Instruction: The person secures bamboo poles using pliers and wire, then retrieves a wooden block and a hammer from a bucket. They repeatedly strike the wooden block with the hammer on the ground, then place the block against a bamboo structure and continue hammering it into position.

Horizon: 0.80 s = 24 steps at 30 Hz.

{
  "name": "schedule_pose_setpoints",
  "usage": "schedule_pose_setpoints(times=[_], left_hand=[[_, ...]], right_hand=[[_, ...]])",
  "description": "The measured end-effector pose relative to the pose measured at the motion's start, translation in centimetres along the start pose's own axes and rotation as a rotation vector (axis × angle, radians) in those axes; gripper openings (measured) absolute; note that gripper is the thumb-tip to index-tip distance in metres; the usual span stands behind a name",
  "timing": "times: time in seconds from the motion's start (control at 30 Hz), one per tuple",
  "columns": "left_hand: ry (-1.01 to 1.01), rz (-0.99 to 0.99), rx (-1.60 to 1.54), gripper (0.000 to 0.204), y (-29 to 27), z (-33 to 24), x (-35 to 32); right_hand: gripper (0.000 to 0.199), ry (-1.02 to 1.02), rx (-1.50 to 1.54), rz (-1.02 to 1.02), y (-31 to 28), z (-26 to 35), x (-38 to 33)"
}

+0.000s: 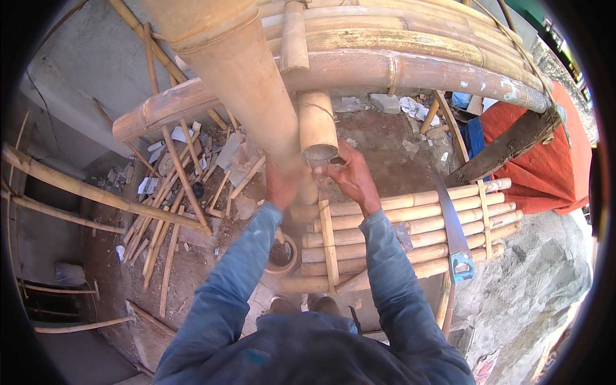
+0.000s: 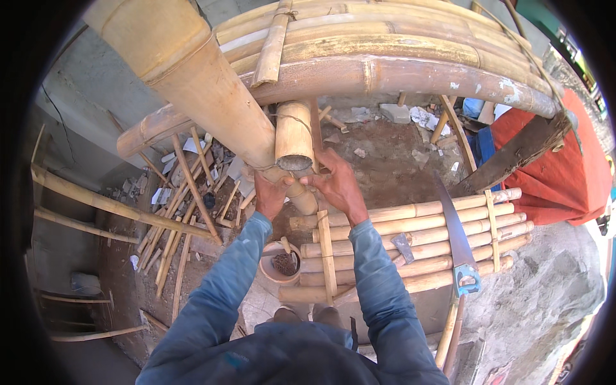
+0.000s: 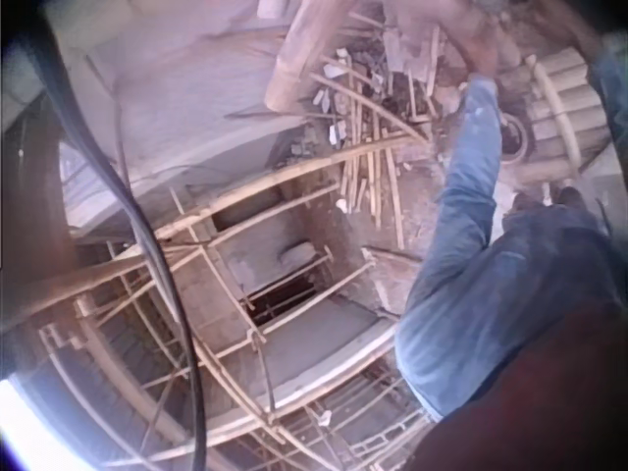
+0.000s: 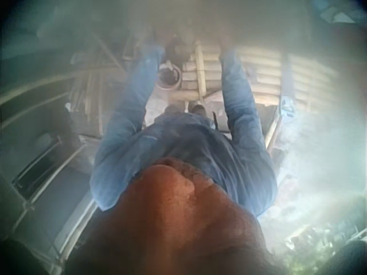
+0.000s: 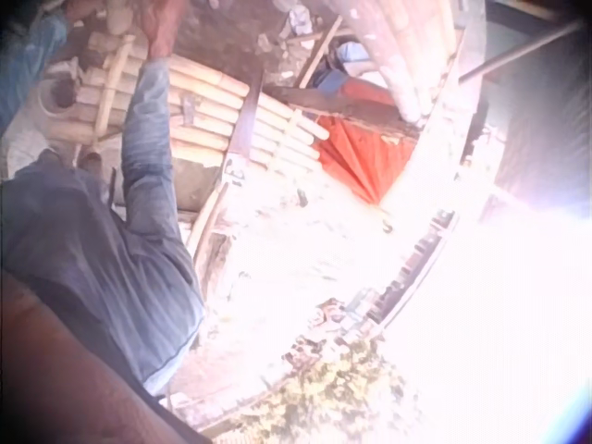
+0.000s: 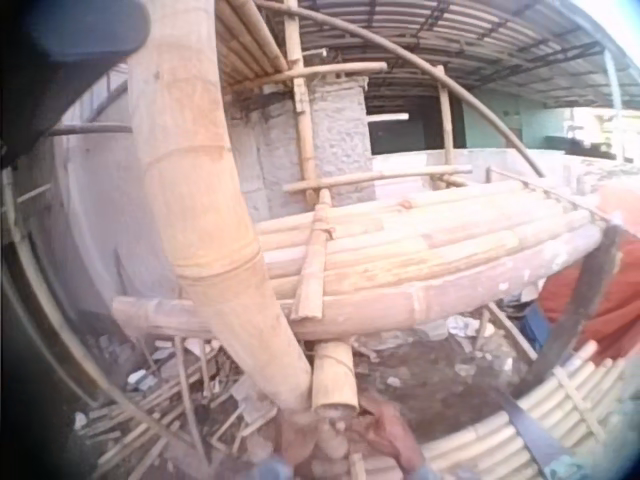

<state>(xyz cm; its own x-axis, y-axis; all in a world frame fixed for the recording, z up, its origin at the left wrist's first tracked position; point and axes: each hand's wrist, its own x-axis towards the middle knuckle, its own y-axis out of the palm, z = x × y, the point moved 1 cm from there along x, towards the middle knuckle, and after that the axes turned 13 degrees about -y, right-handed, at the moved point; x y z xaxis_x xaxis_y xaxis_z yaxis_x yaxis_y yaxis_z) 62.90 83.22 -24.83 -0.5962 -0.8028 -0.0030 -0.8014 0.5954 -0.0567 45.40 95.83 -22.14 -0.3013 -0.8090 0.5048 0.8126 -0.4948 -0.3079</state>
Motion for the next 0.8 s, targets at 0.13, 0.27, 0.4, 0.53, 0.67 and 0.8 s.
schedule_pose_setpoints(times=[0.13, 0.27, 0.4, 0.53, 0.67, 0.8], left_hand=[[0.120, -0.075, -0.012, 0.114, 1.0, -1.3, -0.6], [0.104, -0.204, 0.057, 0.112, 2.5, -2.3, -2.3], [0.026, -0.338, 0.158, 0.118, 3.6, -3.3, -2.9], [0.083, -0.526, 0.155, 0.125, 6.0, -1.3, -3.4], [0.030, -0.637, 0.168, 0.136, 6.8, 1.4, -2.2], [0.018, -0.668, 0.194, 0.139, 7.1, 2.2, -2.1]], right_hand=[[0.060, 0.115, 0.206, -0.025, 0.1, 0.4, 0.3], [0.054, 0.145, 0.089, 0.032, -0.4, 1.6, 0.7], [0.049, 0.271, 0.011, 0.095, -1.1, 3.5, 1.2], [0.046, 0.312, 0.018, 0.098, -1.3, 4.1, 1.6], [0.046, 0.164, -0.212, 0.158, -0.7, 5.5, 1.7], [0.067, 0.093, 0.086, 0.047, -0.8, 2.1, -1.0]])
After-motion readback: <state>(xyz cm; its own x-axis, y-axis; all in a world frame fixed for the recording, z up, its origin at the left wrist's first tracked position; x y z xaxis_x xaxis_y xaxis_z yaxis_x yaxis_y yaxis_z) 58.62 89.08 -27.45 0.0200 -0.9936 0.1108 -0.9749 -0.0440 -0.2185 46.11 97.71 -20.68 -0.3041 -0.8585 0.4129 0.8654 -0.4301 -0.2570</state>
